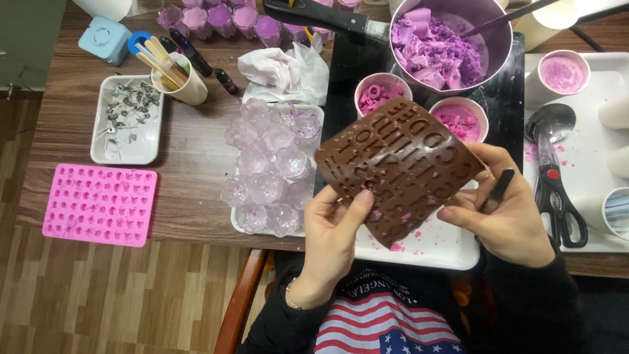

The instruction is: The person scrapes leftover pink wax out of a letter-shaped silicone mold with tweezers into a tray, then tips the collected wax pieces into a pot of purple wax on an induction cooker. They adjust the cooker's temperature setting, wipe their hands with a tissue, and stir the wax pieces in the pot with a spoon.

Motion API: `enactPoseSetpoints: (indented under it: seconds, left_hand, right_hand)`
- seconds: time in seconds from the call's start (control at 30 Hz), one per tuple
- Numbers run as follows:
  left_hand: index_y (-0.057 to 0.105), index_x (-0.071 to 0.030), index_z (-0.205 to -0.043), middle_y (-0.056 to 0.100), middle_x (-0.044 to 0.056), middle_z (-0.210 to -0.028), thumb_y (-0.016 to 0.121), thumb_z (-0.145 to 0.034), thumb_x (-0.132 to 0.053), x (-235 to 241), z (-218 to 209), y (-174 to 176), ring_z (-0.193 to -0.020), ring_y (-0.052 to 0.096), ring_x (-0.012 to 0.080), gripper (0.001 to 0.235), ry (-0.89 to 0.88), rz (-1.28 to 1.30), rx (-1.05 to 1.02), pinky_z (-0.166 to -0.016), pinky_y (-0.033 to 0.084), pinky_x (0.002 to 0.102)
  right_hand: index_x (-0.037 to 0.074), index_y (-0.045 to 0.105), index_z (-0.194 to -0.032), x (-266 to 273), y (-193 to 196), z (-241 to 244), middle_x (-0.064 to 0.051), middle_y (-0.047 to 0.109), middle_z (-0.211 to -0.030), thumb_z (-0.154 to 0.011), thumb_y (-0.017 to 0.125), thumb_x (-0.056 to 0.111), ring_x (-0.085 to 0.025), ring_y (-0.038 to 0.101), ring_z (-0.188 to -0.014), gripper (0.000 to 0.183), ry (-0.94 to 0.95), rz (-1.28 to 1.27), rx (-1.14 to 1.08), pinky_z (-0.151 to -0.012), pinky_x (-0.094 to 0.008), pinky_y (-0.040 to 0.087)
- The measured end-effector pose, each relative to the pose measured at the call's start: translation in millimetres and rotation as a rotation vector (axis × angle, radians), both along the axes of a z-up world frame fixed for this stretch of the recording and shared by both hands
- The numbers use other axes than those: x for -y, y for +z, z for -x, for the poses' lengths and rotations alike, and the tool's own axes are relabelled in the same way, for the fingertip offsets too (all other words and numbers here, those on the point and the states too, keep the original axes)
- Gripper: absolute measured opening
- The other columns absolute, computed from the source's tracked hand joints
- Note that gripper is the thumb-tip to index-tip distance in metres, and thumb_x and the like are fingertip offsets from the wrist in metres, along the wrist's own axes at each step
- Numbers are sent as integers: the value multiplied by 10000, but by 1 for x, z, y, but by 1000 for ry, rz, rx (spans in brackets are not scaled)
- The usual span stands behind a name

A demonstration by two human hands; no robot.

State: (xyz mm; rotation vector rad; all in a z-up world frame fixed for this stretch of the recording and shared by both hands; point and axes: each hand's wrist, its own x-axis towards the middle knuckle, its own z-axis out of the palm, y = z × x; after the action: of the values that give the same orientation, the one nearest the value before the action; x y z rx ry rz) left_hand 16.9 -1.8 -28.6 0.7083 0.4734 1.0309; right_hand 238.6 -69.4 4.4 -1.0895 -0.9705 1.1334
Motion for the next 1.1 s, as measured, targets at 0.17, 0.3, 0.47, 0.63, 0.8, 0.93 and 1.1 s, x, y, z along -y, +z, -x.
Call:
enactPoseSetpoints:
  seconds: [0.17,0.3,0.47,0.63,0.8,0.93,1.1]
  left_hand:
    - [646,4,-1285,710,94,-1201,664,-1051,-84,1,1,1,-1052,676,146,252,-46,-11,9,-874,568,306]
    - [620,-1,-1322,699,101,-1237,650,-1050,-92,-2,6,3,-1096,668,161,288,-48,-13,6,-889,566,322]
    - [616,20,-1330,697,116,-1278,644,-1065,-91,-5,16,12,-1166,662,176,289,-29,-84,8,-1038,543,351]
    - [612,13,-1348,694,115,-1286,633,-1061,-81,-11,27,23,-1179,651,162,303,8,-150,-43,-1076,512,351]
    - [628,31,-1305,709,126,-1266,669,-1041,-40,-13,44,25,-1172,670,181,276,55,-176,-33,-1060,530,352]
    - [620,32,-1297,730,153,-1239,671,-1019,-34,-17,61,33,-1130,705,209,290,125,-164,-84,-1035,555,373]
    - [521,24,-1358,732,148,-1217,655,-1002,12,-22,83,39,-1088,717,211,381,262,-192,-161,-985,573,373]
  right_hand:
    - [4,461,-1397,3,-7,-4,-197,598,-1341,-853,722,-96,-258,677,-1220,611,3,57,98,-998,-386,616]
    - [-24,597,-1096,-9,29,10,-163,550,-1497,-864,707,-68,-222,639,-1283,261,14,-21,274,-1032,-352,597]
    - [-20,653,-951,-5,34,-4,-159,565,-1543,-821,771,-64,-163,622,-1066,181,-37,12,539,-803,-265,547]
    - [-16,716,-1070,-21,68,2,-148,773,-1077,-802,757,-32,-144,751,-952,271,27,92,572,-832,-253,637]
    - [-26,746,-1106,-29,69,-5,-101,760,-912,-856,812,45,-122,744,-786,268,-7,135,905,-727,-219,587]
    - [-4,701,-1182,-45,84,10,-61,782,-794,-822,748,64,-64,710,-731,369,-4,229,831,-652,-206,550]
    - [114,673,-1326,-66,87,27,15,608,-629,-859,741,147,-75,414,-520,472,223,250,968,-440,-268,366]
